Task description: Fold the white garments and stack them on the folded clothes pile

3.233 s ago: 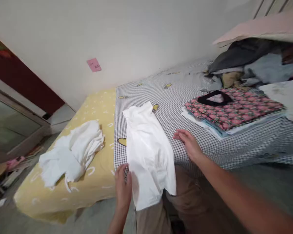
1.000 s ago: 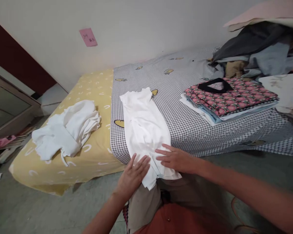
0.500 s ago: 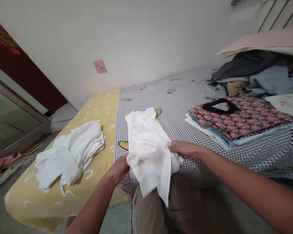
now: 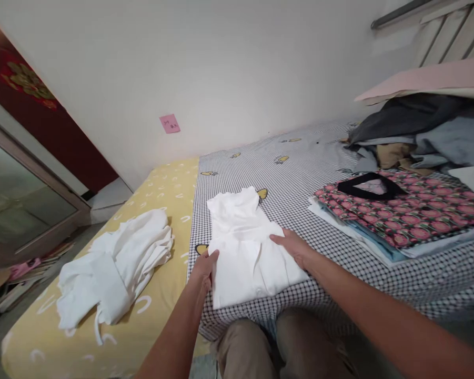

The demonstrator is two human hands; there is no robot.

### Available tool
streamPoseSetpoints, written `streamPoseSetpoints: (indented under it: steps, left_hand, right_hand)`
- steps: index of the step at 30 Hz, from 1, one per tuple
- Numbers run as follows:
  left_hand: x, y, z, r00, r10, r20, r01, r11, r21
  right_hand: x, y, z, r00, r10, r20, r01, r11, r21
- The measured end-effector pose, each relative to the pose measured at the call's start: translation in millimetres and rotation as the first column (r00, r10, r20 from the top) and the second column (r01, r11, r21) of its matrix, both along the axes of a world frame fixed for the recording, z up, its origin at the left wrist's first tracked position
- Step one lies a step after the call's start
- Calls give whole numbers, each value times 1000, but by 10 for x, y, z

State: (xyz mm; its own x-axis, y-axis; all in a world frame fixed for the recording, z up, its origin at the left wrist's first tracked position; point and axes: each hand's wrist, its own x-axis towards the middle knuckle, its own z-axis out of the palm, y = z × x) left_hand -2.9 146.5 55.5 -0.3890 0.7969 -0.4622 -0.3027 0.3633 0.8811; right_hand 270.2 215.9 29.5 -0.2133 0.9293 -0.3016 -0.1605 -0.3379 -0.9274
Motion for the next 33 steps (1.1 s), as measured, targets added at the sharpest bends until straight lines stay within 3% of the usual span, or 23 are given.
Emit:
streamPoseSetpoints:
  steps: [3, 7, 8, 10, 12, 13, 15, 18, 21, 25, 27, 29, 31, 32, 33]
  left_hand:
    - [-11, 19, -41, 997, 67, -27, -66, 996, 54]
    - [-31, 52, -133, 992, 99, -83, -95, 994, 49]
    - [-29, 61, -153, 990, 99, -99, -94, 994, 49]
    - [-13, 76, -184, 986, 104, -131, -97, 994, 57]
    - [5, 85, -202, 980, 115, -160, -105, 992, 70]
    - [11, 87, -207, 977, 119, -174, -108, 991, 74]
    - [11, 87, -215, 970, 126, -208, -111, 990, 83]
    - [-22, 83, -204, 944, 152, -293, -125, 986, 111]
    - [-55, 75, -112, 881, 210, -425, -158, 975, 154]
    - [48, 40, 117, 727, 291, -622, -174, 954, 243]
    - [181, 9, 171, 628, 261, -733, -49, 953, 297]
    - [324, -21, 122, 418, 159, -894, 206, 942, 264]
    - [433, -37, -15, 116, 29, -993, 412, 908, 75]
    - [466, -36, -97, -11, -32, -999, 448, 893, -34]
    - [484, -29, -177, -90, -89, -992, 448, 886, -120]
  right_hand:
    - [-74, 71, -13, 957, -88, 277, 21, 971, 237]
    - [-114, 64, 100, 808, -279, 519, 23, 895, 445]
    - [-131, 32, 133, 736, -361, 572, -15, 836, 548]
    - [-181, -51, 161, 580, -522, 625, -199, 653, 731]
    - [-240, -125, 107, 506, -569, 648, -417, 496, 762]
    - [-268, -147, 50, 486, -551, 679, -497, 464, 733]
    - [-313, -154, -98, 432, -489, 758, -587, 486, 647]
    - [-350, -107, -277, 346, -435, 832, -586, 593, 553]
    - [-370, -79, -296, 301, -407, 862, -579, 641, 504]
    - [-394, -116, -187, 233, -369, 900, -587, 685, 433]
    - [-405, -137, -145, 214, -363, 907, -587, 695, 416]
    - [-410, -146, -123, 212, -359, 909, -584, 699, 412]
    - [-409, -148, -113, 220, -355, 909, -579, 702, 414]
    - [-407, -148, -110, 226, -354, 908, -575, 704, 417]
    - [-404, -147, -107, 233, -354, 906, -570, 705, 422]
